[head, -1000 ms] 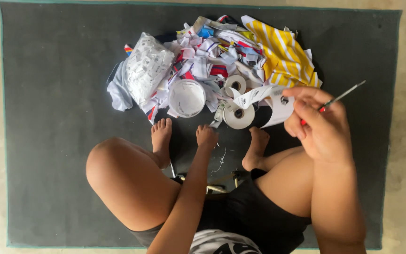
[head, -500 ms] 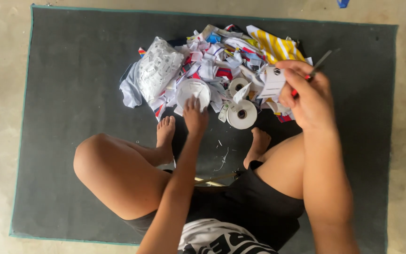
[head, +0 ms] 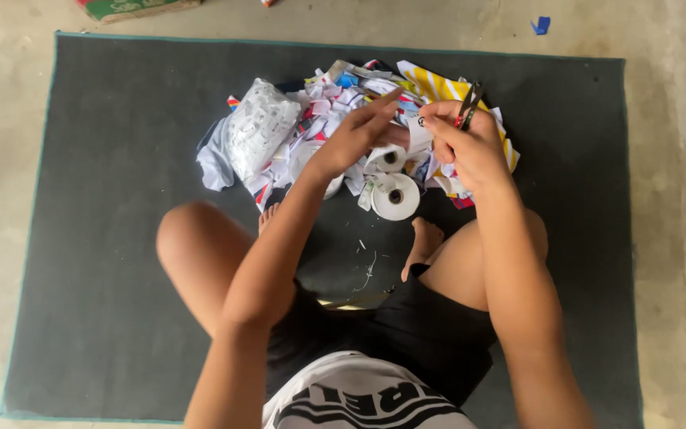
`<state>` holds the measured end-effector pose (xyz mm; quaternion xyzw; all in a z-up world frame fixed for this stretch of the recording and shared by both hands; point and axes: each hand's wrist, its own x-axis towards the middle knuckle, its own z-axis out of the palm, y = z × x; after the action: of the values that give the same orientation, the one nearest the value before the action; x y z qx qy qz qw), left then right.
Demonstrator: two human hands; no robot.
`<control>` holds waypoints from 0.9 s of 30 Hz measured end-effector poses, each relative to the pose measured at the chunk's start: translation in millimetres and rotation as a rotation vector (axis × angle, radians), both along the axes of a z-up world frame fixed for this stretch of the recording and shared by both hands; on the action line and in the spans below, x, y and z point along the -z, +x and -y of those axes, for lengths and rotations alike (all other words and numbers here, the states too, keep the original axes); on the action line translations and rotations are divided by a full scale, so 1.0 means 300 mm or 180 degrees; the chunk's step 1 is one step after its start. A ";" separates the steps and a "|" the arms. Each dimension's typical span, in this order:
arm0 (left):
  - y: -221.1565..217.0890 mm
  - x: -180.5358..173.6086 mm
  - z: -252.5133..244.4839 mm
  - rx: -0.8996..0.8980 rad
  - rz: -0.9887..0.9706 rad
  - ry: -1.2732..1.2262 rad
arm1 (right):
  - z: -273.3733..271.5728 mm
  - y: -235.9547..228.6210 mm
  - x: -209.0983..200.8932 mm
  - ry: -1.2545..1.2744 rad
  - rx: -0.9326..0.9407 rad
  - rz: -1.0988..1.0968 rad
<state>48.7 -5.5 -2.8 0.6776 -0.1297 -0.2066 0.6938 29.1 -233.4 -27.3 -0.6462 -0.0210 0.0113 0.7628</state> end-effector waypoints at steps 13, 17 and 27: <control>-0.153 -0.010 -0.032 0.0091 0.0079 -0.0553 | -0.050 -0.016 -0.029 -0.0041 -0.0261 -0.0110; -0.122 0.035 -0.033 -0.0247 0.0338 -0.0738 | -0.102 -0.075 -0.093 -0.0090 -0.0587 -0.0362; -0.112 0.022 -0.065 -0.0883 0.1088 -0.1228 | -0.106 -0.104 -0.147 -0.0610 -0.1342 0.0048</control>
<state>15.0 14.0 -9.5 0.5694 -0.1877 0.0358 0.7995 -1.9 -201.7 16.8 -0.6970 -0.1600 0.1674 0.6786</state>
